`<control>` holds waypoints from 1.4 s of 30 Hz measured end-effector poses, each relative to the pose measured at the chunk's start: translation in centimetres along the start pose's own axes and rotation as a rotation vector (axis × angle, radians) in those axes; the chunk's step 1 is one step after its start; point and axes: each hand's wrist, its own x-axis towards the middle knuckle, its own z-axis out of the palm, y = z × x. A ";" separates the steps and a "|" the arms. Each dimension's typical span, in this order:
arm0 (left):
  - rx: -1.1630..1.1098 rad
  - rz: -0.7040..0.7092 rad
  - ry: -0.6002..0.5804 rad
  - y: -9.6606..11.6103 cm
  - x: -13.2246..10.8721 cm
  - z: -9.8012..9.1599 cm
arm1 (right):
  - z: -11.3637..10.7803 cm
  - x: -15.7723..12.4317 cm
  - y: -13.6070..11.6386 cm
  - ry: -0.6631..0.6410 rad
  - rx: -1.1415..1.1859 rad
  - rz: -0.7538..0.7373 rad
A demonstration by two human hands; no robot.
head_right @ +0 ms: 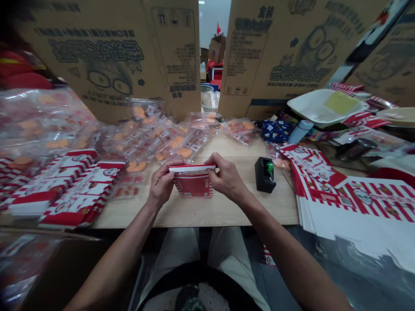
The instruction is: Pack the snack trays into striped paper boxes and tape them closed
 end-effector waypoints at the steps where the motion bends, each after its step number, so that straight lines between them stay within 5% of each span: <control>1: -0.053 -0.021 -0.026 0.0 0.2 -0.2 | 0.0 0.3 0.2 -0.009 0.043 0.020; 7: -0.191 -0.101 -0.085 0.6 1.1 -1.0 | -0.1 0.9 1.4 -0.065 0.203 0.026; 15: -0.224 -0.152 -0.335 1.0 1.4 -3.0 | -0.1 0.3 1.7 -0.028 0.308 0.045; 24: -0.051 -0.208 -0.056 0.6 0.5 -1.7 | 0.6 -0.7 0.1 -0.019 0.330 0.104; 30: -0.401 -0.252 -0.204 1.9 -0.3 -2.2 | 1.0 -0.9 0.3 -0.006 0.303 0.078; 36: 0.033 -0.099 -0.215 2.8 -0.1 -3.4 | 1.1 -1.0 0.5 0.001 0.249 0.028; 38: 0.006 -0.095 -0.255 2.8 0.0 -3.6 | 1.1 -1.1 0.5 -0.009 0.261 0.026; 40: -0.130 -0.105 -0.187 2.5 0.0 -3.5 | 1.2 -1.2 0.5 0.000 0.292 0.044; 42: -0.185 -0.080 0.001 1.7 -0.2 -3.1 | 1.2 -1.1 0.4 0.017 0.327 0.079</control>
